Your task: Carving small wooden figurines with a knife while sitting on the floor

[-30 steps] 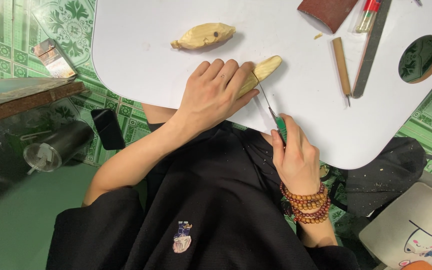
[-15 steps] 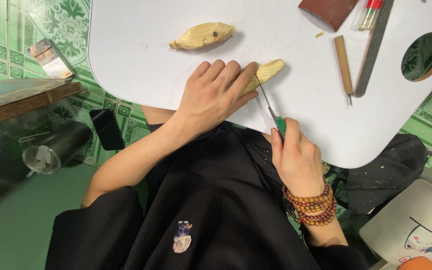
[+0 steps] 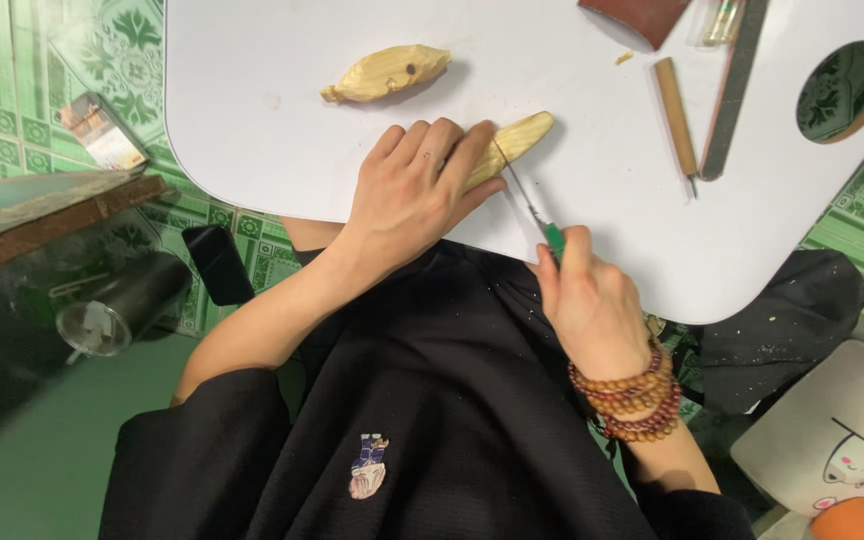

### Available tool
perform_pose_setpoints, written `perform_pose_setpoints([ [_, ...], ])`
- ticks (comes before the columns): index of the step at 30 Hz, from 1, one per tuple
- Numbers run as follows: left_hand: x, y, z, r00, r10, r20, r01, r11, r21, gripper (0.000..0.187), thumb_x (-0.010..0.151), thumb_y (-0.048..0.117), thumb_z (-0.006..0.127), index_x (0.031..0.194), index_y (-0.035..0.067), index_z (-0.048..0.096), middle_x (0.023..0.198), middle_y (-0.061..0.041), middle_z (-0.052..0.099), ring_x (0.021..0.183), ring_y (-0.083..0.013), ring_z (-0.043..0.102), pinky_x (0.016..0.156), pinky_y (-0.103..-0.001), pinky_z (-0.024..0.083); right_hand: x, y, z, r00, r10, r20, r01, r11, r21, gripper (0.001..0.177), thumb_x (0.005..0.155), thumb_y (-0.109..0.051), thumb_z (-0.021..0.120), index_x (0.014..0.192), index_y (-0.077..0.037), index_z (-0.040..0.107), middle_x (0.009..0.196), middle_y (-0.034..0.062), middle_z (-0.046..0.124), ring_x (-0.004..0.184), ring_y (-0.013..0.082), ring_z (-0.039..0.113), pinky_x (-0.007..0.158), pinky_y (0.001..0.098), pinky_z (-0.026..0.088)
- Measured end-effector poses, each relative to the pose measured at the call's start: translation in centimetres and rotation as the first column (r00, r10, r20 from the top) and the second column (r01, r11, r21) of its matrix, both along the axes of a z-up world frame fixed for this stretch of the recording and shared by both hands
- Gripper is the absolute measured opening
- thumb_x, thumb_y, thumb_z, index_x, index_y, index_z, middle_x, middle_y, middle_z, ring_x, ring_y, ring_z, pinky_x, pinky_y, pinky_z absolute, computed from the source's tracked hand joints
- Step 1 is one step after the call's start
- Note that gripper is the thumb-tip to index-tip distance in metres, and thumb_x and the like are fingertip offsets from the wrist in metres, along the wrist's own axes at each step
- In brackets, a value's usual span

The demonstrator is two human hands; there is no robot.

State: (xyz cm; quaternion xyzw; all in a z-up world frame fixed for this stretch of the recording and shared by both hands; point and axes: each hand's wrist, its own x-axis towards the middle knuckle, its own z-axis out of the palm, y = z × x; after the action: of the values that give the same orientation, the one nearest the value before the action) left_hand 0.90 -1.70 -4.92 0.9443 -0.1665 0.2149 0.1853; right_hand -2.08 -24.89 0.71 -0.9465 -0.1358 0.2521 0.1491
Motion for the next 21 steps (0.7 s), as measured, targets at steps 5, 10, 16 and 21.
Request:
perform_pose_setpoints([
  [5,-0.6,-0.6,-0.2,0.995,0.019,-0.101,-0.026,0.997,-0.071,0.043,0.091,0.031,0.082,0.122,0.006,0.065,0.094,-0.006,0.052,0.077,-0.0230,0.056,0.068,-0.034,0.045,-0.5,0.7,0.8,0.917,0.147,0.370,-0.102,0.985,-0.138,0.027,0.110,-0.037,0.055,0.117,-0.011,0.056,0.062,0.0050,0.058,0.047,0.0289,0.066,0.049,0.0416,0.056],
  [10,-1.4,0.4,4.0,0.867,-0.279,-0.412,-0.043,0.783,-0.621,0.050,0.097,0.021,0.075,0.135,-0.001,0.051,0.102,-0.017,0.062,0.087,-0.0350,0.066,0.078,-0.043,0.052,-1.2,0.8,3.6,0.854,0.125,0.506,-0.090,0.992,-0.093,0.044,0.109,-0.049,0.053,0.125,-0.009,0.065,0.070,0.0009,0.055,0.052,0.0213,0.063,0.051,0.0331,0.053],
  [16,-1.6,0.7,4.8,0.669,-0.570,-0.477,-0.123,0.548,-0.827,0.057,0.095,0.054,0.063,0.123,0.008,0.046,0.103,-0.001,0.057,0.079,-0.0118,0.046,0.070,-0.027,0.037,-1.6,-0.3,5.4,0.749,0.208,0.630,-0.197,0.976,-0.089,0.048,0.109,-0.051,0.055,0.112,-0.008,0.074,0.077,0.0013,0.057,0.056,0.0151,0.050,0.048,0.0302,0.037],
  [21,-1.9,0.3,4.3,0.647,-0.598,-0.474,-0.110,0.541,-0.834,0.055,0.087,0.053,0.072,0.115,0.008,0.055,0.090,0.003,0.060,0.067,-0.0091,0.043,0.060,-0.023,0.035,-2.2,-1.1,6.2,0.834,0.163,0.528,-0.199,0.980,0.012,0.040,0.107,-0.045,0.065,0.104,-0.005,0.065,0.076,0.0021,0.055,0.049,0.0138,0.046,0.041,0.0301,0.028],
])
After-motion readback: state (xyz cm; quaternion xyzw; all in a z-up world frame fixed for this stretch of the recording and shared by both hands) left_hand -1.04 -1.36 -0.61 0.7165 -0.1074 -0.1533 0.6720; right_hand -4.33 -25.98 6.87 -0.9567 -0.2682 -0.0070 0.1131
